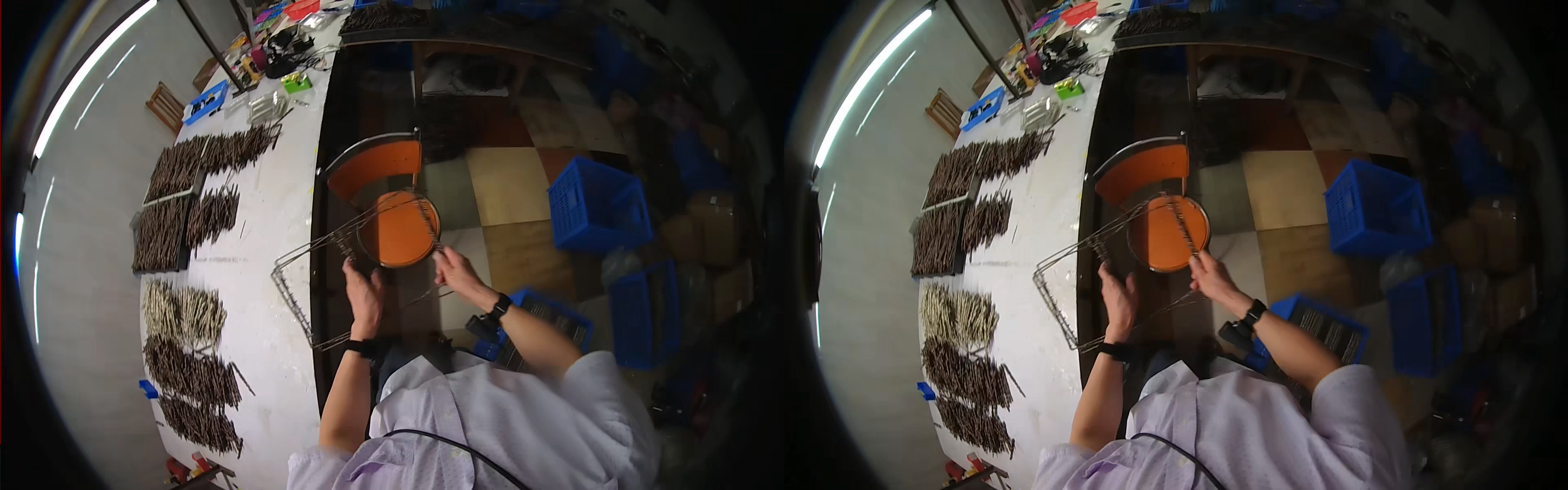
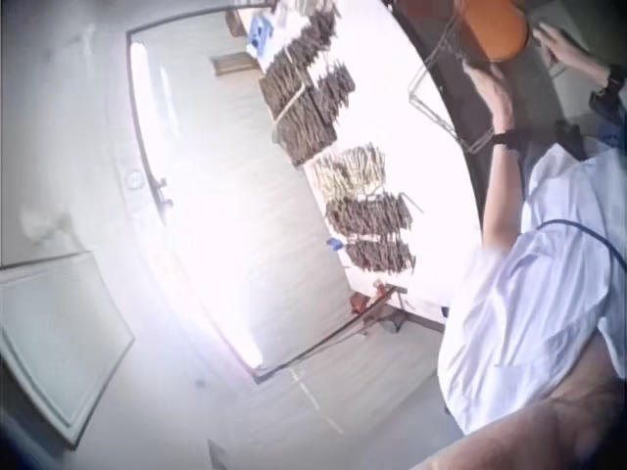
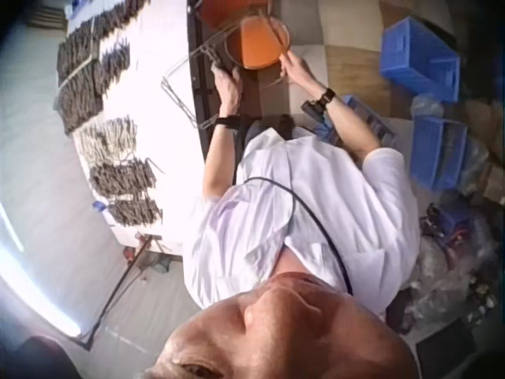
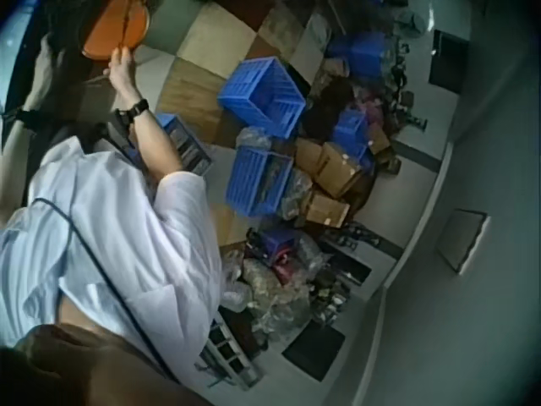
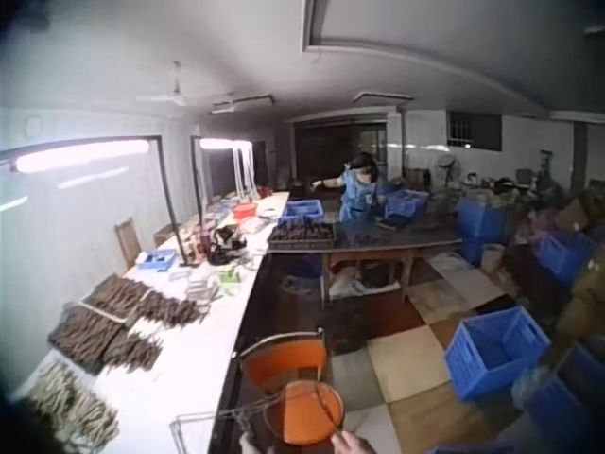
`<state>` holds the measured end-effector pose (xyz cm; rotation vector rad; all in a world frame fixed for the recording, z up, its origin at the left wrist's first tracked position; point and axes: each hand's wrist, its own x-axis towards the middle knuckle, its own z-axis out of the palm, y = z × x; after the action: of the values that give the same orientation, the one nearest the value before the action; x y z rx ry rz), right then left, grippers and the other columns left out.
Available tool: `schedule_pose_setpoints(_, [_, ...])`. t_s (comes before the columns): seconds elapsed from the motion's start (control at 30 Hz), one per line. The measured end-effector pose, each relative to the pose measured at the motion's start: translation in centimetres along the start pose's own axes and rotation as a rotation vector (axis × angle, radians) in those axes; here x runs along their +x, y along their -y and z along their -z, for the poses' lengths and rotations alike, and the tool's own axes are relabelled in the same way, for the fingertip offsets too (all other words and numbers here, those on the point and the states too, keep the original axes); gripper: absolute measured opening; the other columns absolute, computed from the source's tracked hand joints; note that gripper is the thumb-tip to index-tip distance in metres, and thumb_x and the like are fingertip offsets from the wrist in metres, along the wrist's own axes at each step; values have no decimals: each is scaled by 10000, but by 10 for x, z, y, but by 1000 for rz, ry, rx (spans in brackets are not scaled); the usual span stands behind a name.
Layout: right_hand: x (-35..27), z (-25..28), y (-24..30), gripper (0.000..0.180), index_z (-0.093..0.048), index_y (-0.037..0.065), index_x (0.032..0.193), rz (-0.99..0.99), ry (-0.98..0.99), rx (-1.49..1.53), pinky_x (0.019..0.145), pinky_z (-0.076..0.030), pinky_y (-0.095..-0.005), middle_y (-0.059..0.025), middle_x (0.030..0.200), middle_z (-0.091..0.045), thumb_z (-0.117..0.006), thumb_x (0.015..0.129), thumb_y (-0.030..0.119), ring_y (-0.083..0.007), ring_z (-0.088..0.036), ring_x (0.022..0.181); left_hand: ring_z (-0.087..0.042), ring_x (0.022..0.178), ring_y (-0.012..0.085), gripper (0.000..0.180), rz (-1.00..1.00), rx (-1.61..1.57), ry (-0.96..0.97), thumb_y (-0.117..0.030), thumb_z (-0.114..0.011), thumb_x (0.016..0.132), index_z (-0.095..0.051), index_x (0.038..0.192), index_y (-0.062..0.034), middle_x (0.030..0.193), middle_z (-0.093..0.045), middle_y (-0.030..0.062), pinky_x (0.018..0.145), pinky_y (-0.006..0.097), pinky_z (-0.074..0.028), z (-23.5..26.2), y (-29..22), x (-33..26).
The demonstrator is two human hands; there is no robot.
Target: The person is assembling wire or twig-like frames on a workbench, placing small sticks into a grid-like structure.
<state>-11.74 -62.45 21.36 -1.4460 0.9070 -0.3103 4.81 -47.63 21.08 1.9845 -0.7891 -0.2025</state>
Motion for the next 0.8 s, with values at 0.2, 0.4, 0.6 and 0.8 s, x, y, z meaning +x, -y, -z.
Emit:
schedule_pose_setpoints(0.2, [11, 130, -21, 246, -470, 61, 880, 60, -333, -2, 491, -436, -279, -8, 673, -525, -473, 1012, 269, -108, -536, 557, -598, 991, 436, 517, -77, -234, 374, -122, -611, 894, -353, 1309, 47, 1042, -601, 281, 841, 448, -473, -116, -78, 57])
schedule_pose_setpoints(0.4, [69, 241, -24, 212, -493, 106, 840, -74, -560, 238, 477, -377, -234, 37, 653, -484, -526, 995, 247, -62, -487, 565, -618, 945, 233, 458, 227, -629, 688, -144, -607, 909, -421, 1285, 41, 1062, -627, 171, 804, 344, -501, -241, -106, 123])
schedule_pose_setpoints(0.6, [154, 341, 14, 197, -548, 69, 875, -150, -445, 105, 544, -410, -249, 15, 705, -532, -540, 990, 228, -84, -530, 625, -648, 946, 280, 433, 185, -348, 860, -170, -654, 857, -505, 1182, 72, 1090, -649, 189, 844, 373, -514, -350, -111, 207])
schedule_pose_setpoints(0.8, [212, 428, 53, 196, -586, 85, 965, -84, -511, 339, 645, -474, -263, 3, 832, -587, -552, 987, 277, -101, -587, 800, -635, 804, 174, 281, 558, -702, 942, -63, -611, 889, -519, 1135, 37, 955, -625, 107, 616, 309, -544, -426, -171, 300])
